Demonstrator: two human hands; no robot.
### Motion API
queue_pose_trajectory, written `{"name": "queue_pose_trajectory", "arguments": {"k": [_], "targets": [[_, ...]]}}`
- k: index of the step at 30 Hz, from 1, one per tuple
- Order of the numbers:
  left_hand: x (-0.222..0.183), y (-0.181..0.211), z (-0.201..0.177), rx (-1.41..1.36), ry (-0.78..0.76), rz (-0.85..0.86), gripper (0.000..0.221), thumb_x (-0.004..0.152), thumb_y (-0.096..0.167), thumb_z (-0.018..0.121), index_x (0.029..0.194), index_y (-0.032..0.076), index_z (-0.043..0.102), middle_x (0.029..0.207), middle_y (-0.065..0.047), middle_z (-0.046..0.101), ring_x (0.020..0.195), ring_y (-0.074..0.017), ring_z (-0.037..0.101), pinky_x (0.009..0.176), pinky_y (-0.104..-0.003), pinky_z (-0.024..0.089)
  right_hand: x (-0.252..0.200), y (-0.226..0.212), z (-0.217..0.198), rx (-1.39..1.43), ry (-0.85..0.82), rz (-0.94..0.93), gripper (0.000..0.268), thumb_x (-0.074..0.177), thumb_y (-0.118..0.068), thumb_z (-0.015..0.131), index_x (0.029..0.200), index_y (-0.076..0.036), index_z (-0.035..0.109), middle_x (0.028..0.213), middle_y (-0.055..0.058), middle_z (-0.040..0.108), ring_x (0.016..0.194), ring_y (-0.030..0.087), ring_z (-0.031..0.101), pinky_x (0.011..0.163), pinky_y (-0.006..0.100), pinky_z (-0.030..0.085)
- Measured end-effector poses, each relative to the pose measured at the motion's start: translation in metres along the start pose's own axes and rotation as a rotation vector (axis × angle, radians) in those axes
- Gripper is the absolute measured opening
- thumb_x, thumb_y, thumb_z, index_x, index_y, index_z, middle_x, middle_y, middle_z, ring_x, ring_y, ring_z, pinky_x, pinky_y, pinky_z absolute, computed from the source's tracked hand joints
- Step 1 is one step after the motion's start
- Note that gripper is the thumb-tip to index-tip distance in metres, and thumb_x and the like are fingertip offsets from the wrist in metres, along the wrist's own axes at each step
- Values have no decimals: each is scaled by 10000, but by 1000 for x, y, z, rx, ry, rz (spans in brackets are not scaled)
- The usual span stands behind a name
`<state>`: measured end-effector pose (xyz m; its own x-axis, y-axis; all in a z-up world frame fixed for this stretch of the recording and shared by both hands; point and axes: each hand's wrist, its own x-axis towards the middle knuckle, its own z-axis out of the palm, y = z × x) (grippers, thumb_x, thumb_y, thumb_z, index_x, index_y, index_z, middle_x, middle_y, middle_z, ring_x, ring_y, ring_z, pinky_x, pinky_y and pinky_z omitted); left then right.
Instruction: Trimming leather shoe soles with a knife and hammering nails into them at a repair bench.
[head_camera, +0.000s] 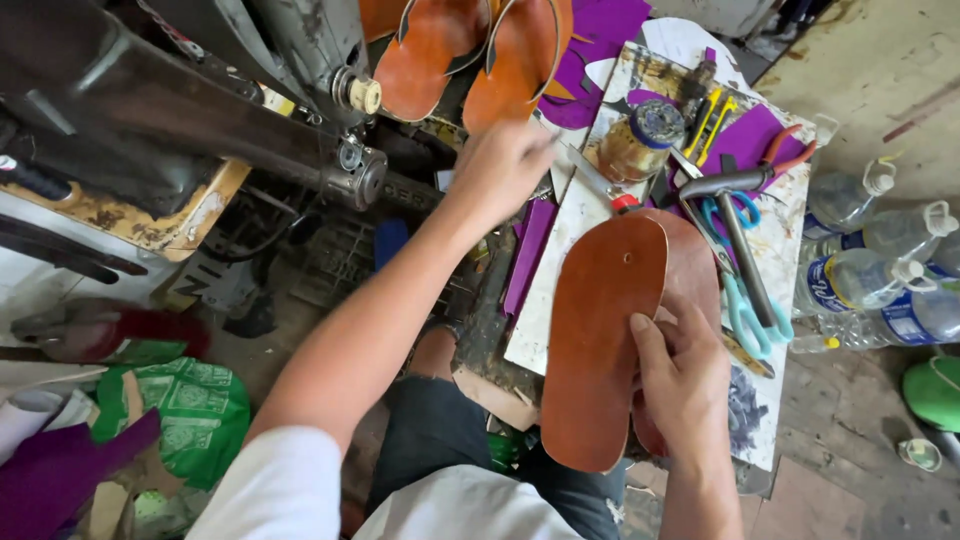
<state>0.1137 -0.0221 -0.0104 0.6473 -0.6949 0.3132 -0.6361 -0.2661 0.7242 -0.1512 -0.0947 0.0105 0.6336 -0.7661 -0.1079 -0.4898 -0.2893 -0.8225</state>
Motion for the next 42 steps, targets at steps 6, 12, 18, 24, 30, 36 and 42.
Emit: {"name": "queue_pose_trajectory", "arguments": {"k": [6, 12, 18, 24, 30, 36, 42], "targets": [[115, -15, 50, 209, -207, -381, 119, 984, -1, 586, 959, 7, 702, 882, -120, 729, 751, -267, 705, 628, -367, 609, 7, 4, -1, 66, -28, 13, 364, 964, -179, 597, 1320, -145, 666, 1089, 97, 811, 1002, 193, 769, 745, 366, 583], [136, -28, 67, 319, -150, -281, 93, 979, 57, 595, 1029, 50, 673, 991, -125, 697, 874, -307, 682, 702, -429, 595, 8, 10, -3, 120, -15, -49, 348, 956, -184, 595, 1291, -127, 671, 1031, 68, 826, 909, 137, 756, 697, 312, 567], [23, 13, 22, -336, 319, 67, 306, 1043, 273, 546, 1177, 32, 679, 891, -25, 714, 646, -52, 595, 572, -149, 530, 8, 39, 7, 813, -101, -177, 220, 1019, -166, 621, 1194, -33, 629, 578, -79, 470, 529, 34, 423, 536, 211, 359], [-116, 52, 26, -953, -102, -327, 249, 977, 332, 649, 848, 122, 685, 781, 45, 668, 711, -66, 628, 590, -256, 512, 5, 42, 21, 703, -179, -158, 189, 1004, -251, 662, 1018, -63, 672, 724, -8, 594, 613, 80, 539, 561, 260, 536], [-131, 73, 16, -978, 215, -296, 328, 973, 306, 724, 693, 155, 642, 635, 36, 639, 614, -36, 557, 553, -197, 448, -10, 60, 32, 587, -186, -196, 111, 955, -102, 745, 954, 8, 730, 658, 28, 558, 625, 79, 560, 623, 264, 559], [-135, 100, 3, -1240, 250, -368, 238, 941, 233, 746, 742, 131, 666, 667, 4, 669, 580, -74, 625, 531, -232, 519, -33, 62, 34, 417, -36, -240, 98, 922, -122, 803, 961, -37, 773, 627, 35, 593, 630, 81, 526, 617, 262, 520], [-144, 57, 16, -1328, 228, -514, 173, 976, 241, 675, 1044, 104, 757, 983, -56, 769, 872, -207, 738, 719, -353, 619, -90, 54, -14, 5, 10, -164, 470, 814, -293, 803, 1222, -103, 665, 935, 15, 723, 844, 103, 678, 770, 262, 577]]}}
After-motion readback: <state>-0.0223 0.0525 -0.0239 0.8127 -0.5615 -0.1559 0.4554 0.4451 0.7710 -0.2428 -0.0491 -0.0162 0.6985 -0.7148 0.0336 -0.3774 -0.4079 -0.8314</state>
